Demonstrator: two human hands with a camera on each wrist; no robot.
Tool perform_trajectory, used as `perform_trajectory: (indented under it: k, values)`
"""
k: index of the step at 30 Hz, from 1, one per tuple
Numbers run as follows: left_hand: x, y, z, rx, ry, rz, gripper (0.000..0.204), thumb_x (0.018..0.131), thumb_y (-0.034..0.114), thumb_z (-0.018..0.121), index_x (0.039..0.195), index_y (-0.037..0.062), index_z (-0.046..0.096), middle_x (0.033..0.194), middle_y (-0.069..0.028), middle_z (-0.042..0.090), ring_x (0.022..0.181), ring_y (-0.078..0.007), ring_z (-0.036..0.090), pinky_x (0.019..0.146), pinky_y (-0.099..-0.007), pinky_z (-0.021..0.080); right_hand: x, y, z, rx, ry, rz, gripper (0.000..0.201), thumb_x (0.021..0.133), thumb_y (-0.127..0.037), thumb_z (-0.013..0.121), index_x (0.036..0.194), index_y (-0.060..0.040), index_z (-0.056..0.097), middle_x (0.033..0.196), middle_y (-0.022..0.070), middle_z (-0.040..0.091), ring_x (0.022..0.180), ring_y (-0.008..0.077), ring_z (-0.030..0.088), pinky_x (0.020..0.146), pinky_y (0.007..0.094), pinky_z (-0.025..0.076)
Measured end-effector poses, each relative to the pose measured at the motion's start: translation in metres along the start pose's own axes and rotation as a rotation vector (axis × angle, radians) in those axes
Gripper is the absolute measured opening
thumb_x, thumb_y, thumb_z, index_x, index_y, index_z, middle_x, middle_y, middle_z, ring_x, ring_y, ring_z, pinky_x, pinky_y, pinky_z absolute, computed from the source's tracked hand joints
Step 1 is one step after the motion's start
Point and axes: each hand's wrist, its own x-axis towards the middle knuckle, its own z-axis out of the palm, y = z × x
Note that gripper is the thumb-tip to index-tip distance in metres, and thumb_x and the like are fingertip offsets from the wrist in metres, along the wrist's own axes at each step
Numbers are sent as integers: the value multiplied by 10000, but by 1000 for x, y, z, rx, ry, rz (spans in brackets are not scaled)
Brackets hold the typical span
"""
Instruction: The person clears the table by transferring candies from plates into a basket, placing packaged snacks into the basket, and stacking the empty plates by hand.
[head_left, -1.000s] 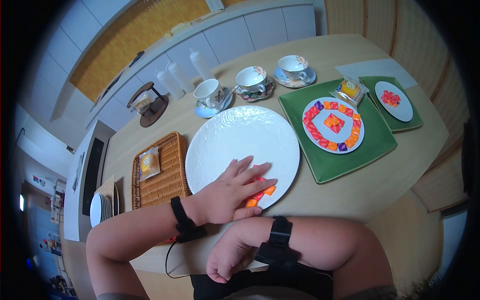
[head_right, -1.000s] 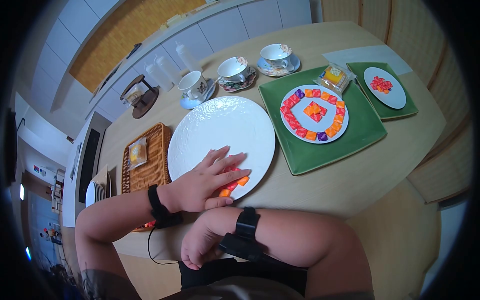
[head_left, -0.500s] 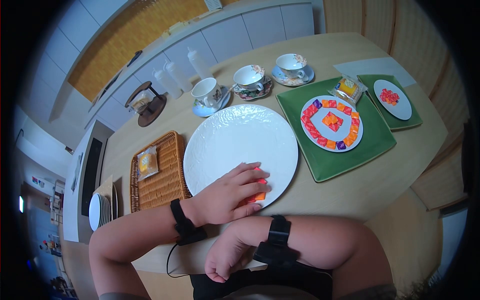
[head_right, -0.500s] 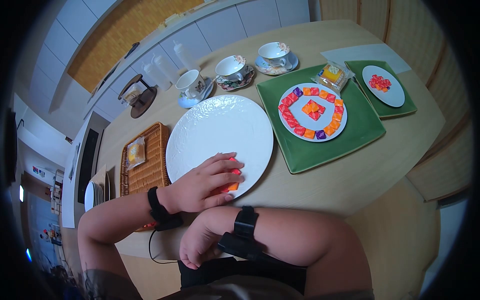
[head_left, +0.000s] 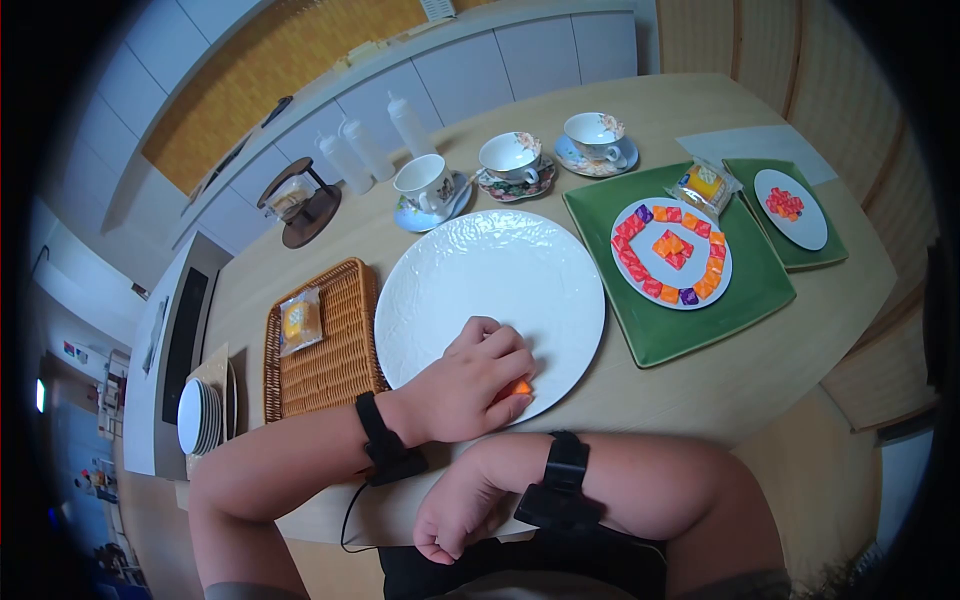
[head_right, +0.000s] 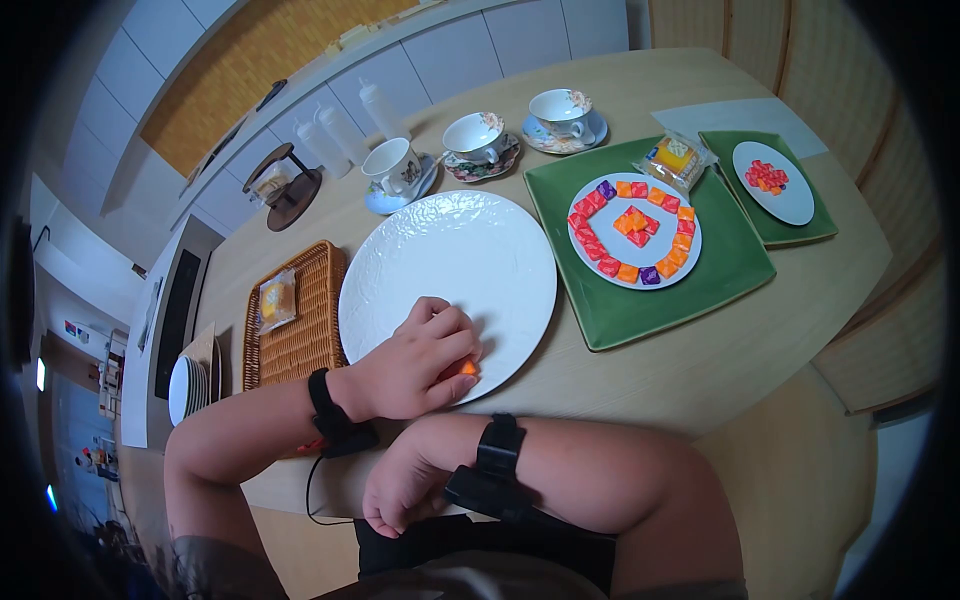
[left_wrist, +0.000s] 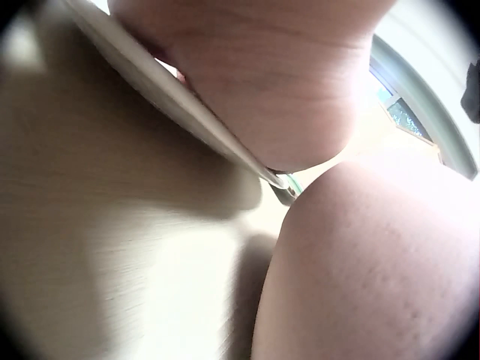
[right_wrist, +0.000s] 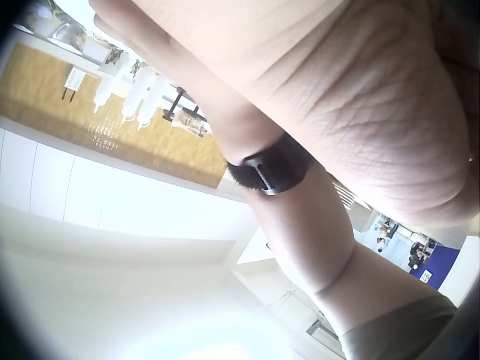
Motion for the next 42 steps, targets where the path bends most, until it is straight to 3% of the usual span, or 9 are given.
perform_trajectory:
  k: [5,15,18,23,26,33,42]
  values:
    - [10,3,0,26,-11,-179,237,962,272,699,1099,96,621,1105,-124,549,1035,-351,502,960,-440,454,2,4,-1,27,-10,-32,112,918,-141,594,1024,-144,631,678,-64,444,491,95,378,454,274,303]
    - [0,25,-11,170,-31,-145,278,992,323,652,1108,71,635,1158,-144,579,1011,-351,554,946,-461,487,-1,0,0,-17,25,-7,116,909,-150,602,1016,-146,648,690,-67,456,522,103,397,488,296,319]
    - [-11,28,-11,208,-31,-146,325,997,359,645,1140,68,642,1199,-150,585,1047,-368,553,968,-465,484,3,2,1,-62,26,-17,128,904,-151,598,1015,-143,661,718,-69,471,573,105,417,530,301,338]
    - [-21,23,-4,177,46,-71,353,991,356,651,1188,63,646,1207,-160,580,1099,-388,539,998,-477,474,12,4,0,-230,44,-15,144,886,-153,602,1007,-116,671,798,-57,539,738,133,477,703,320,406]
    - [-22,20,1,144,35,-36,281,976,307,646,1115,66,606,1165,-164,579,1011,-360,547,951,-451,484,13,4,0,-241,-4,33,136,883,-153,600,991,-107,669,821,-57,559,789,140,486,763,328,413]
    - [-22,22,4,161,-1,-119,295,954,293,632,1135,60,625,1162,-182,581,1018,-362,554,959,-450,478,13,5,2,-290,4,-1,125,890,-157,593,981,-110,664,807,-62,545,762,132,473,722,324,403]
    - [-22,24,4,173,51,-82,203,983,271,622,1000,70,643,1012,-143,586,949,-334,561,902,-429,484,5,-4,4,-296,1,60,129,895,-153,573,976,-100,659,791,-55,535,731,125,461,678,315,390]
